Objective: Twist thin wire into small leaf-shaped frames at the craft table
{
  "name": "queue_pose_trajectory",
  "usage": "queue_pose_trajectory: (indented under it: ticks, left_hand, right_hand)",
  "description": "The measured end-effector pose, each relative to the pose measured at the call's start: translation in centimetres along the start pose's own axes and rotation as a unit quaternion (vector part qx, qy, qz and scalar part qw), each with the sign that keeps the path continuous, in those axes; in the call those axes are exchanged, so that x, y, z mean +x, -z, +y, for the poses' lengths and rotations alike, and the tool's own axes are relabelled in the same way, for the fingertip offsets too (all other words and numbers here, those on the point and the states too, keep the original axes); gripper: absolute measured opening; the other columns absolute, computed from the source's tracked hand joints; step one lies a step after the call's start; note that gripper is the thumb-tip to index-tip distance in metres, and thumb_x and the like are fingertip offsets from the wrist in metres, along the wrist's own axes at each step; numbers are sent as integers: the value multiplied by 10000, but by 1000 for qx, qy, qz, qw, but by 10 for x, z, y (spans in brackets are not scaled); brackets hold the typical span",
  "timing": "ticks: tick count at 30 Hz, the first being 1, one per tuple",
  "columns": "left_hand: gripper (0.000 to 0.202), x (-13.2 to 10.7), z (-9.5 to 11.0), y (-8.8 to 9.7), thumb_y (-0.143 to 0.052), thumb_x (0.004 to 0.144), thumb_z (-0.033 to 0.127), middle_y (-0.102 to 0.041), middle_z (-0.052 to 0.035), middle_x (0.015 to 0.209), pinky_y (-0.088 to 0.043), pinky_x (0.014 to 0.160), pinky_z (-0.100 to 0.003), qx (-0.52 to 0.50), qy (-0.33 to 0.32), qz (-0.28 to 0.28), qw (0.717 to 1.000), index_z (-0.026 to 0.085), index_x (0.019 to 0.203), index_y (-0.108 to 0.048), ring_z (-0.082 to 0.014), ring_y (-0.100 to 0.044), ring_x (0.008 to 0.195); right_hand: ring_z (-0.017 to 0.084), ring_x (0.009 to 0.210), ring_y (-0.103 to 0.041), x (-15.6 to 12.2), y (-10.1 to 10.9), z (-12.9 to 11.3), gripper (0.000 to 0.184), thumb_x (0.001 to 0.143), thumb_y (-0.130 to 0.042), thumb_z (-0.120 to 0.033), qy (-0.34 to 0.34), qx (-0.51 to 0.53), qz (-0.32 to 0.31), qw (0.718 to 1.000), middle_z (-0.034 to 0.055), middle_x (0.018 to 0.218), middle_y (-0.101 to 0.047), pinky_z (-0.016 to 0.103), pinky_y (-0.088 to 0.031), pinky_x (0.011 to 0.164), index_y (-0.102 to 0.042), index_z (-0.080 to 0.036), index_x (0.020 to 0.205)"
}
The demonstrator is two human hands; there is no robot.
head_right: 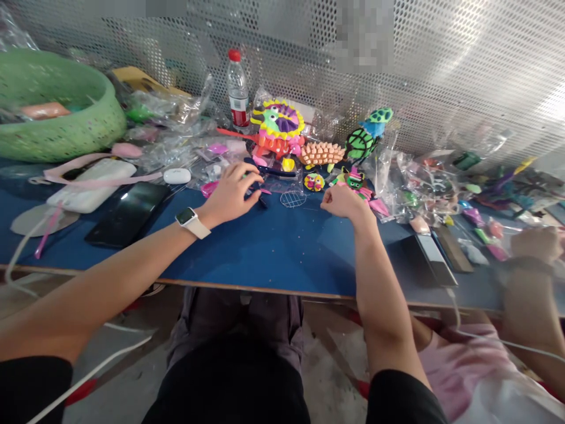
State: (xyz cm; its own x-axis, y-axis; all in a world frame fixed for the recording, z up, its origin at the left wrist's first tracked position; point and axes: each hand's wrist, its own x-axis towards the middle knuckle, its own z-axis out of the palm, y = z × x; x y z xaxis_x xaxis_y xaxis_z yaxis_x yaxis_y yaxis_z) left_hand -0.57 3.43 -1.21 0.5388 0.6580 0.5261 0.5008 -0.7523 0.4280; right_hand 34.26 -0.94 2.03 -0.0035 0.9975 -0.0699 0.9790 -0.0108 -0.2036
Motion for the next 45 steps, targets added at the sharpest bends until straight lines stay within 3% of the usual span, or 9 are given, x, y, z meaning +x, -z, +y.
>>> queue_pose_trajectory:
  ticks: [5, 9, 13, 18, 24, 30, 34, 41, 45]
  left_hand:
    - [229, -7, 12, -15, -716, 961, 196, -726, -165, 1401, -326, 1389, -726, -32, -63, -73, 995, 239, 1174, -790, -419, -582, 1462]
    - [238, -4, 14, -13, -689, 977, 198, -728, -177, 1414, -339, 1373, -714, -19, -66, -63, 996, 237, 1185, -798, -428, -597, 1448]
    - [227, 3, 0, 5, -662, 1016, 259, -731, -197, 1352, -351, 1346, -735, 46, -7, -2, 999, 209, 1187, -803, -459, -616, 1406]
    - [294, 4, -39, 27, -675, 1009, 310, -729, -250, 1296, -380, 1291, -786, 111, 101, 75, 986, 172, 1245, -785, -536, -588, 1441]
    - [369, -4, -70, 40, -686, 1008, 350, -759, -283, 1273, -441, 1226, -812, 183, 181, 85, 963, 127, 1288, -775, -560, -619, 1421]
    - [440, 0, -61, 77, -501, 1044, 194, -714, -307, 1518, -387, 1322, -765, 269, 316, -1, 910, 84, 1332, -815, -544, -545, 1585]
    - [509, 7, -51, 90, -421, 1051, 115, -757, -310, 1477, -403, 1349, -680, 281, 389, -66, 875, 25, 1379, -800, -487, -631, 1532]
    - [488, 7, -51, 88, -538, 1032, 137, -671, -253, 1660, -387, 1377, -724, 294, 408, -18, 864, 99, 1448, -789, -494, -518, 1645]
    - [430, 8, -62, 90, -577, 1068, 194, -737, -237, 1562, -398, 1371, -704, 290, 417, 7, 861, 114, 1427, -800, -477, -547, 1607]
  right_hand:
    - [364, 1101, -787, 6, -19, -14, 156, 927, -778, -207, 111, 41, 126, 985, 147, 1151, -851, 523, -636, 1023, -834, -233, 1071]
    - [406, 1264, -758, 10, -34, -26, 151, 984, -796, -298, 153, 65, 133, 977, 158, 1227, -843, 617, -590, 1172, -834, -252, 1123]
    - [351, 1063, -801, 9, -35, -31, 125, 941, -814, -264, 127, 126, 123, 976, 122, 1046, -853, 561, -622, 1070, -841, -239, 1061]
    - [262, 793, -746, 7, -30, -32, 154, 879, -795, -280, 84, 245, 125, 958, 63, 835, -801, 444, -622, 841, -844, -207, 1006]
    - [272, 838, -758, 3, -34, -42, 124, 874, -745, -300, 114, 233, 162, 952, 94, 900, -843, 456, -624, 871, -841, -230, 912]
    - [302, 876, -776, 4, -42, -54, 140, 904, -742, -331, 153, 211, 196, 945, 95, 926, -857, 472, -625, 853, -862, -262, 927]
    - [304, 870, -775, 5, -46, -54, 140, 906, -751, -334, 163, 212, 196, 943, 90, 920, -859, 476, -625, 844, -872, -267, 929]
    - [306, 875, -779, 6, -48, -53, 147, 904, -757, -335, 160, 225, 185, 943, 96, 934, -862, 480, -632, 839, -882, -262, 928]
    - [300, 881, -780, 7, -49, -54, 143, 916, -763, -332, 162, 221, 181, 945, 95, 935, -862, 482, -640, 851, -887, -263, 938]
